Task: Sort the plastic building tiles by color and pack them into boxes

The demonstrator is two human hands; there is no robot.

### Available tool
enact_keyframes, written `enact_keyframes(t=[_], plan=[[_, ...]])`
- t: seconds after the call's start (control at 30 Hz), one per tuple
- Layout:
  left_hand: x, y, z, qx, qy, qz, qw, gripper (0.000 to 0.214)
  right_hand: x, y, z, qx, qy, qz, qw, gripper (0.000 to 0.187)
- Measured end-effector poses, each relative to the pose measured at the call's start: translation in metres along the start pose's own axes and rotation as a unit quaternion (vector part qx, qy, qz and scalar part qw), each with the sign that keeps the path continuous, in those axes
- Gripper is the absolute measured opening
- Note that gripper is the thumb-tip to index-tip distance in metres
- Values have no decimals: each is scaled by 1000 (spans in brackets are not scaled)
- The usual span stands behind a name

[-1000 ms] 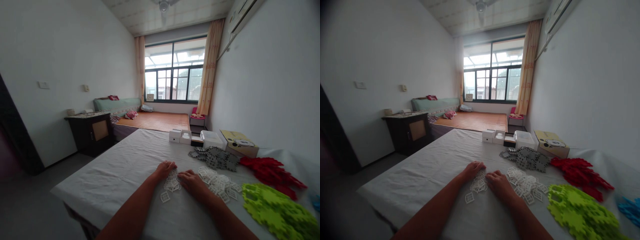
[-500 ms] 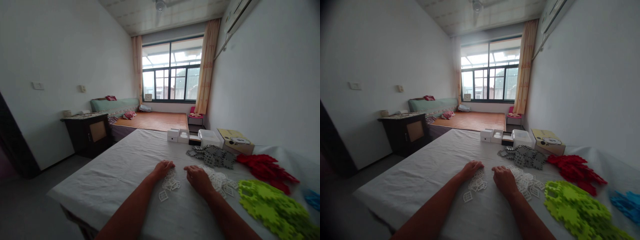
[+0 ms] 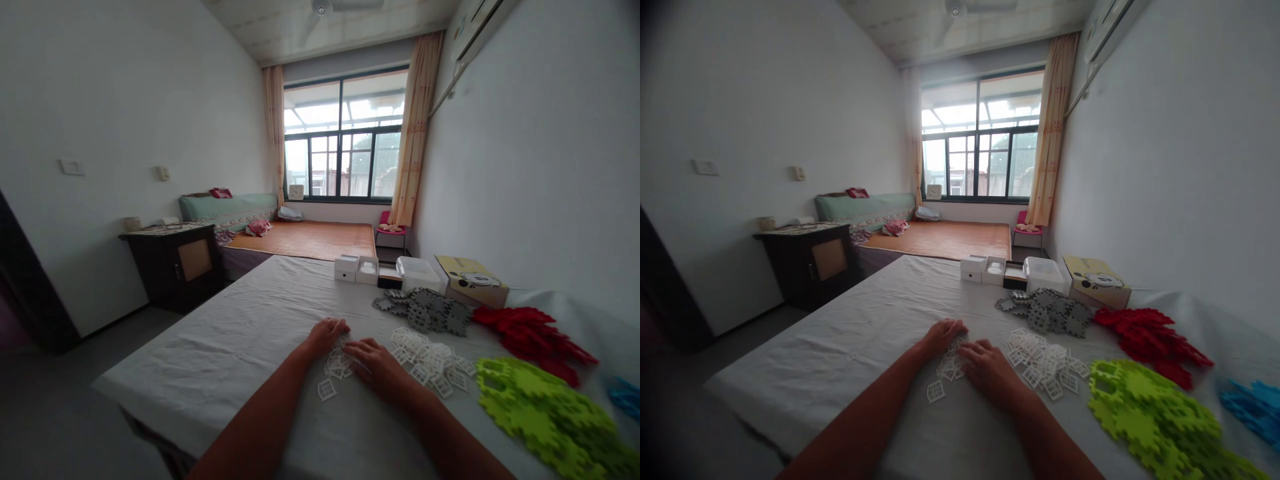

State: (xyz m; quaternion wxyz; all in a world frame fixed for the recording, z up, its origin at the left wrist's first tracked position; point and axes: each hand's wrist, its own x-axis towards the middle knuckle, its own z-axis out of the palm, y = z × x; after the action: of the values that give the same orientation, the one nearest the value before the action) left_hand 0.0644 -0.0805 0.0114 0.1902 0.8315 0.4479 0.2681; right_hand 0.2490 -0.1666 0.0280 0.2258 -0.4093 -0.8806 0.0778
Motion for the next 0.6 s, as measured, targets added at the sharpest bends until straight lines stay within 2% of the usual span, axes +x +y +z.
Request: enact_keyframes(t=[0.1,0.3,0.47,0.6], plan=[[1,-2,1,1,1,1,1000,64,1,-3,1,8,-32,1,999,32],[2,-3,3,10,-1,-1,1000,62,-5,17,-2,49,-10,2,999,26],[2,-2,2,5,-5,1,1000,59,-3,24,0,69,56,36,995,29],[4,-6,3,-4,-6,-5,1000,61,-6,40,-13,48,144,142,978,31]])
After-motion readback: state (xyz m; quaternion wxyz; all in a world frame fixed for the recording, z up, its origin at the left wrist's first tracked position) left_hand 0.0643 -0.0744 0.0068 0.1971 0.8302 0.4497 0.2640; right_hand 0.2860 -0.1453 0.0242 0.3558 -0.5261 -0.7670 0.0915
